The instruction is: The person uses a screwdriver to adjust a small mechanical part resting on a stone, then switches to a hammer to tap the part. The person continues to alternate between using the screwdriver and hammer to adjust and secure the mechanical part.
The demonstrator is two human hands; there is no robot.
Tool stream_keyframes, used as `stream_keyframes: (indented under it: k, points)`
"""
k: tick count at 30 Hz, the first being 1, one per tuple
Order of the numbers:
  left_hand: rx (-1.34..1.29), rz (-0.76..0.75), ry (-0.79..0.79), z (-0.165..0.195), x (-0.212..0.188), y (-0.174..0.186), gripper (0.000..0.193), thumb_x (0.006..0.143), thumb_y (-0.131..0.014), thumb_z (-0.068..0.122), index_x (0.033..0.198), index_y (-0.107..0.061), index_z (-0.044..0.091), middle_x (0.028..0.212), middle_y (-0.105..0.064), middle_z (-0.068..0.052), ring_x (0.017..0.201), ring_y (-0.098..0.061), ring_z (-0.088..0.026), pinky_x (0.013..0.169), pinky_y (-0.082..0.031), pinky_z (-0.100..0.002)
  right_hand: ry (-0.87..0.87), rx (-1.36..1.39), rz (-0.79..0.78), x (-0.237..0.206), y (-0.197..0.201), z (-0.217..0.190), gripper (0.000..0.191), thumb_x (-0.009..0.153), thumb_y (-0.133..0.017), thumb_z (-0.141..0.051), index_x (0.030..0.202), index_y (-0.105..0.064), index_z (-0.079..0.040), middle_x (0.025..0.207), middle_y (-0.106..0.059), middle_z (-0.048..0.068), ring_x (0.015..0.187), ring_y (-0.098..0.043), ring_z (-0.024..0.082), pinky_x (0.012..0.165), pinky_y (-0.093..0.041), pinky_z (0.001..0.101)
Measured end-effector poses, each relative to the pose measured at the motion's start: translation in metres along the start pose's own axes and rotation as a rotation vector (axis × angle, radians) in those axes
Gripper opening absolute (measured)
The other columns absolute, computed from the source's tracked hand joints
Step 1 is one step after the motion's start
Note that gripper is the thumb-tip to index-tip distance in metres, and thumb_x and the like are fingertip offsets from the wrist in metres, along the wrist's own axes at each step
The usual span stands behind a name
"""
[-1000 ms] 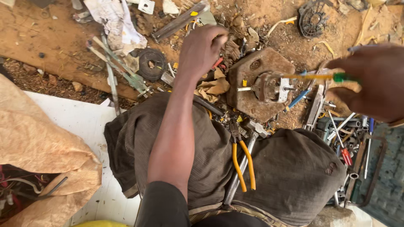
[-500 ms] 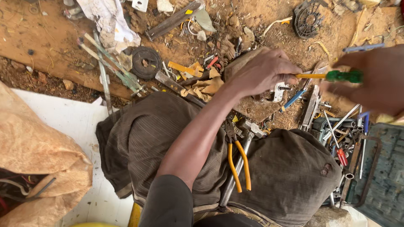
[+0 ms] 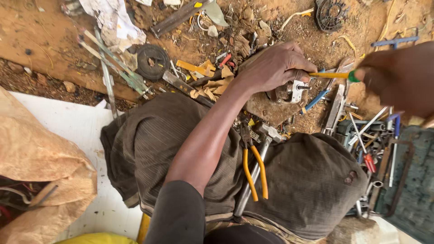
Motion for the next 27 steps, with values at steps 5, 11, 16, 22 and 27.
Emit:
stream_keyframes:
  k: [5,11,16,22,27]
  points:
    - [0.184,0.118,-0.195,0.013,-0.003,0.004,0.030,0.082,-0.075,0.020,0.109,-0.079,0.031,0.118,-0.072,0.001,0.106,-0.063,-0.014,0.099,-0.051,-0.040,0.551,-0.922,0.601,-0.051,0.017,-0.073,0.061,0.080,-0.051,-0.051,0.130,-0.060,-0.017,0.084,-0.069,0.002,0.071,-0.070,0.013,0.060,-0.058,0.0315]
    - [0.131,0.052,-0.092,0.002,0.000,0.001,0.027,0.086,-0.075,0.025,0.112,-0.079,0.031,0.115,-0.074,0.002,0.103,-0.062,-0.014,0.099,-0.052,-0.039,-0.219,0.146,-0.004,-0.025,-0.005,0.011,0.047,0.106,-0.053,-0.049,0.126,-0.069,-0.009,0.083,-0.072,0.019,0.062,-0.079,0.034,0.052,-0.062,0.0436]
    - [0.101,0.055,-0.122,0.005,-0.002,0.009,0.026,0.086,-0.075,0.025,0.111,-0.079,0.027,0.116,-0.073,0.001,0.102,-0.062,-0.014,0.096,-0.052,-0.037,0.592,-0.420,0.722,-0.082,0.050,-0.081,0.057,0.083,-0.063,-0.048,0.126,-0.067,-0.010,0.095,-0.070,0.007,0.083,-0.071,0.020,0.075,-0.058,0.0404]
    - [0.073,0.045,-0.044,0.005,-0.002,0.007,0.024,0.085,-0.076,0.029,0.108,-0.080,0.028,0.109,-0.074,0.002,0.102,-0.062,-0.013,0.097,-0.052,-0.036,0.012,-0.297,0.279,-0.021,0.011,-0.016,0.025,0.101,-0.062,-0.035,0.113,-0.069,-0.014,0.086,-0.070,0.008,0.081,-0.072,0.024,0.072,-0.061,0.0400]
    - [0.084,-0.002,-0.024,0.000,-0.003,0.005,0.023,0.091,-0.071,0.025,0.113,-0.079,0.030,0.114,-0.069,-0.001,0.104,-0.060,-0.014,0.093,-0.055,-0.034,0.444,-0.273,0.769,-0.045,0.021,-0.020,0.041,0.090,-0.066,-0.038,0.115,-0.066,-0.006,0.089,-0.066,0.011,0.084,-0.069,0.022,0.079,-0.057,0.0383]
Point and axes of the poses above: each hand's wrist, its own x-axis towards the middle knuckle, its own y-axis out of the back of the hand, z = x × y, the point moved 9 cm from there along x, towards the middle knuckle
